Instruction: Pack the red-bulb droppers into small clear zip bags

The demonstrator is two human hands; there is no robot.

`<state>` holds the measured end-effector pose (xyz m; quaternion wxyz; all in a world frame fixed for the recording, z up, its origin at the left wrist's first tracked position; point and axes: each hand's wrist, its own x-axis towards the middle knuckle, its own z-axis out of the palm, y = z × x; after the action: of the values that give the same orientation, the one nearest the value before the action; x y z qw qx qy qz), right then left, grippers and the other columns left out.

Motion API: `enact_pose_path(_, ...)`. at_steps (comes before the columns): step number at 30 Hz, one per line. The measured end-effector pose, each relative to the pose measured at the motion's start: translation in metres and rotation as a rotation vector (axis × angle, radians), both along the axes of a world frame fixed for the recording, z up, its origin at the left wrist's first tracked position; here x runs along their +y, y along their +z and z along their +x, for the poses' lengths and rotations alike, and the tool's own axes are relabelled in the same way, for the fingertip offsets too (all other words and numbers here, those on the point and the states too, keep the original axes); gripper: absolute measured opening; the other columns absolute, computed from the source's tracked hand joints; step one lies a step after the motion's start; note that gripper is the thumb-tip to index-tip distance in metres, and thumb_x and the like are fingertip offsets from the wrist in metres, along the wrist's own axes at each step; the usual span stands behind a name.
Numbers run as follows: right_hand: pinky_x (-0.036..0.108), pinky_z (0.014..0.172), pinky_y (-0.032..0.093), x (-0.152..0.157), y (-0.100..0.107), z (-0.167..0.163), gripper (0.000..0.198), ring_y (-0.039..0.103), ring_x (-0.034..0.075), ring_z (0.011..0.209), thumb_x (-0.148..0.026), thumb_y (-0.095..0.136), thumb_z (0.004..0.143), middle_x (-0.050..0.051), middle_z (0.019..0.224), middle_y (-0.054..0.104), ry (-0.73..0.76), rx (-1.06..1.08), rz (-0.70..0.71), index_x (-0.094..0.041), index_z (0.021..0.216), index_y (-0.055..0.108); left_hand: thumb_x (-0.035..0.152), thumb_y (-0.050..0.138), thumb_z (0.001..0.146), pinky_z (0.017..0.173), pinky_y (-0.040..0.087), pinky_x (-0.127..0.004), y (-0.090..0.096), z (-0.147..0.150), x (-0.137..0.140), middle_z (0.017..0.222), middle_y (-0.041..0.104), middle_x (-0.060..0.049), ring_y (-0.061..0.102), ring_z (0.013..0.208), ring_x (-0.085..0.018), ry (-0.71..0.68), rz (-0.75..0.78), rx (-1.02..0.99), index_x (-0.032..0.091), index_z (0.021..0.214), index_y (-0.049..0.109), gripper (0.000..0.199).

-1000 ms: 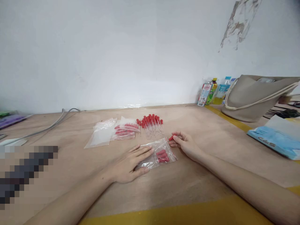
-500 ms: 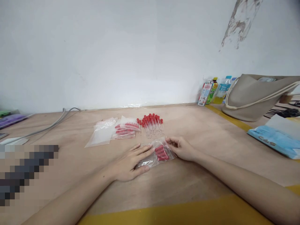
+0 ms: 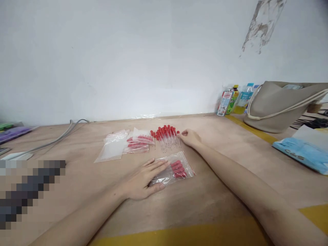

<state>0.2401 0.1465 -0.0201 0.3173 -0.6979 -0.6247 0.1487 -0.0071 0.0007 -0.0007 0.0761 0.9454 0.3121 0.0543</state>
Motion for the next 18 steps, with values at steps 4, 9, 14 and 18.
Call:
enact_pose_path(4,0.035,0.078,0.042,0.006,0.004,-0.003,0.035,0.057,0.025,0.097,-0.048,0.054,0.071,0.006,0.103,0.064,-0.049,-0.078,-0.089,-0.024,0.095,0.061,0.047,0.036,0.091,0.110,0.014,-0.042,0.000,0.000,-0.001,0.145,0.020,-0.001,0.019,0.133,-0.020,-0.008,-0.002,-0.013,0.028,0.141,0.011,0.059)
enact_pose_path(9,0.040,0.081,0.042,0.005,0.004,0.006,0.039,0.054,0.030,0.103,-0.040,0.051,0.075,0.013,0.110,0.060,-0.055,-0.104,-0.091,-0.018,0.107,0.054,0.046,0.035,0.091,0.109,0.014,-0.043,0.000,0.000,0.001,0.145,0.020,-0.001,0.020,0.133,-0.020,-0.010,0.005,-0.010,0.030,0.140,0.013,0.057)
enact_pose_path(14,0.040,0.084,0.041,-0.001,0.003,0.008,0.032,0.054,0.031,0.103,-0.028,0.050,0.078,0.019,0.106,0.060,0.030,-0.087,-0.056,-0.012,0.106,0.053,0.047,0.035,0.091,0.109,0.014,-0.043,0.000,0.000,0.001,0.145,0.019,-0.001,0.020,0.132,-0.020,-0.011,-0.006,-0.002,0.030,0.140,0.015,0.056)
enact_pose_path(18,0.032,0.082,0.044,-0.020,-0.003,0.017,0.044,0.058,0.021,0.096,-0.023,0.040,0.084,0.014,0.097,0.061,0.102,0.042,0.041,-0.010,0.125,0.033,0.048,0.038,0.090,0.110,0.015,-0.041,-0.001,-0.001,0.000,0.145,0.022,-0.003,0.021,0.132,-0.020,0.018,-0.014,-0.031,0.026,0.141,0.009,0.063)
